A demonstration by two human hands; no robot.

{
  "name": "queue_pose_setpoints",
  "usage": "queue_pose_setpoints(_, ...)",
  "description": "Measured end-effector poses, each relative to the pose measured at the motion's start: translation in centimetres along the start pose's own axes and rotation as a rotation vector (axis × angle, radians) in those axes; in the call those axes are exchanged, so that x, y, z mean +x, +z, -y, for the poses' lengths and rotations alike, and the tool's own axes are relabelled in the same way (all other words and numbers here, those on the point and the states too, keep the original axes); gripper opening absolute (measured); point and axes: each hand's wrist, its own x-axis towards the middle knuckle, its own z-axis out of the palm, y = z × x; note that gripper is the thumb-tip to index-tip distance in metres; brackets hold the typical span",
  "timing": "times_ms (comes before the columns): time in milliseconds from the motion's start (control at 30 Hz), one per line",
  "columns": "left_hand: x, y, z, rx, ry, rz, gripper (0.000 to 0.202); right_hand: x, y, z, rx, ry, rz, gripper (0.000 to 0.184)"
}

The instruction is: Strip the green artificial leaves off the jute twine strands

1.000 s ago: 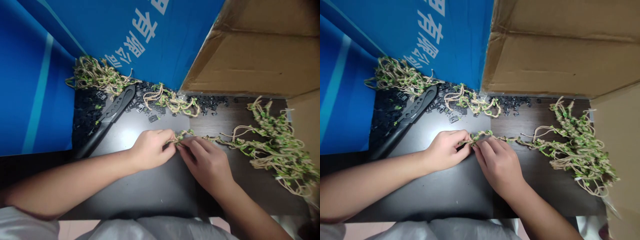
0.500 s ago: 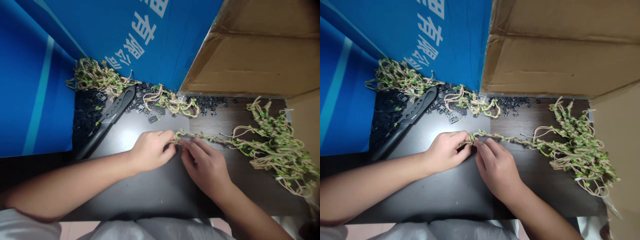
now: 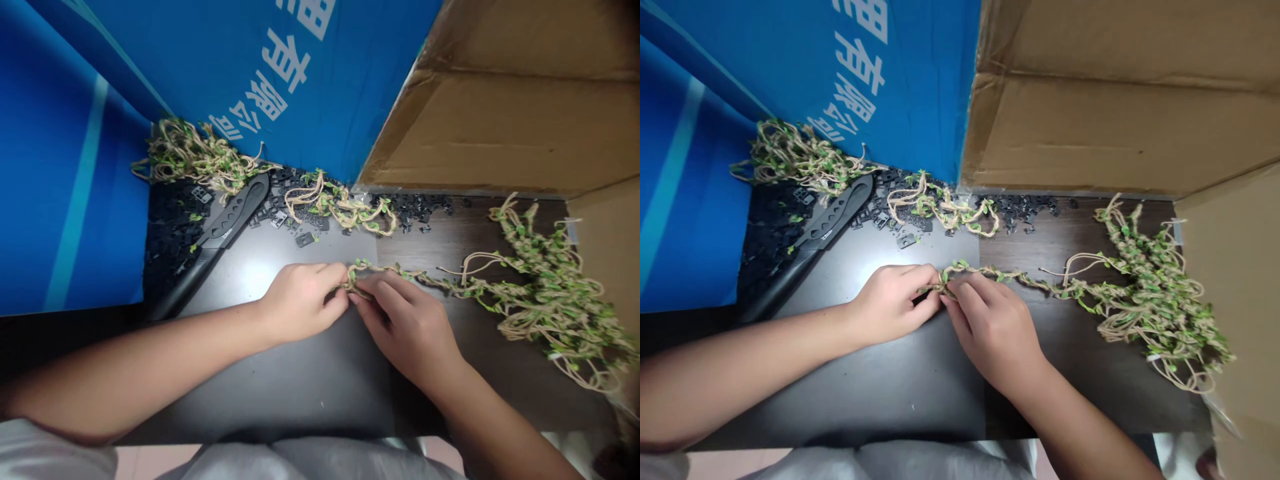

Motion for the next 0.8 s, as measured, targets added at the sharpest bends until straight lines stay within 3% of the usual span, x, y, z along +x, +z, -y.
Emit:
queue_pose_setpoints(433, -0.07, 0.02, -0.09, -0.013, -0.035, -0.001, 0.003, -0.13, -0.10, 0.17, 0.001, 0.051, 0.027, 0.025)
queue_pose_setpoints(633, 0.02, -0.16, -0.22, -0.062, -0.051, -0.004, 0.005, -0.05, -0.10, 0.16, -0.059, 0.044, 0.027, 0.006)
queue_pose_setpoints(800, 0.07, -0.21, -0.27, -0.075, -0.048, -0.001, 0.006, -0.05, 0.04, -0.16, 0.057, 0.085, 0.011, 0.010)
